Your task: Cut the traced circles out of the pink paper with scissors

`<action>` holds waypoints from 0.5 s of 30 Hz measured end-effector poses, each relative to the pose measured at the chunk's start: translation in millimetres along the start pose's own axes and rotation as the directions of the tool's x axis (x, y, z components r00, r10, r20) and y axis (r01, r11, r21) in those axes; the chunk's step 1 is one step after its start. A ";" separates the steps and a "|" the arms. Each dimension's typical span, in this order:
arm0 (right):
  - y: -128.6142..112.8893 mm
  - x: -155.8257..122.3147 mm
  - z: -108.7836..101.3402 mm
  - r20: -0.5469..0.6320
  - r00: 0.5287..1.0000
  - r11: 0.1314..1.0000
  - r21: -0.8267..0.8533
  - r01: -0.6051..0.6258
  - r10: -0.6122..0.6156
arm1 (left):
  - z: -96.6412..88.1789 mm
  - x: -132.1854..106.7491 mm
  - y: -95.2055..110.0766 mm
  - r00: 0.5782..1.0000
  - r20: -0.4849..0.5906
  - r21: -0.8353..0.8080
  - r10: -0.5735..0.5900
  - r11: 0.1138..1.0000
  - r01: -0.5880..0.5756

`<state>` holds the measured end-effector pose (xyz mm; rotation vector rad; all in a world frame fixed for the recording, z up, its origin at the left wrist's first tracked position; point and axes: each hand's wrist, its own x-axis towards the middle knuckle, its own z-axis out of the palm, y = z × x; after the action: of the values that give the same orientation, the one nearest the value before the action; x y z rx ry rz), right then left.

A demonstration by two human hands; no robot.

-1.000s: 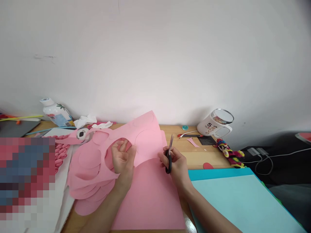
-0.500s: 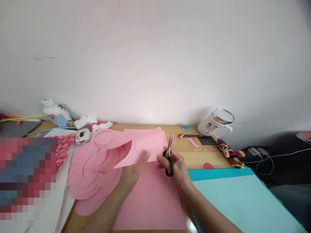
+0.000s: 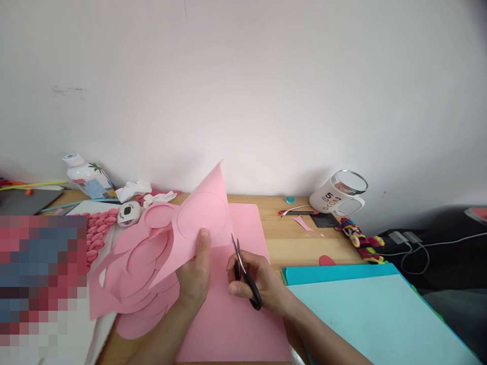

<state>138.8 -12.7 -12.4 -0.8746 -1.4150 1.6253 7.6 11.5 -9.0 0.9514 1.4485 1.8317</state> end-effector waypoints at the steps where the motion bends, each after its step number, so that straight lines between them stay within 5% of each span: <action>1: 0.9 -0.3 -0.2 0.005 1.000 1.000 -0.011 -0.011 0.011 | 0.8 0.1 2.4 0.999 -0.034 0.013 0.023 1.000 -0.022; 8: -0.4 -3.8 0.6 0.022 0.997 0.994 -0.079 -0.078 0.080 | 5.1 0.1 11.5 0.974 -0.156 -0.098 0.167 0.978 -0.184; 15: -5.8 -5.2 3.1 0.063 0.990 0.976 -0.187 -0.113 0.127 | 3.3 -2.9 12.8 0.972 -0.178 -0.091 0.151 0.981 -0.169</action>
<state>139.1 -18.4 -6.2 -1.0315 -1.6107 1.6504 11.7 8.2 3.5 0.9001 1.3922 2.1319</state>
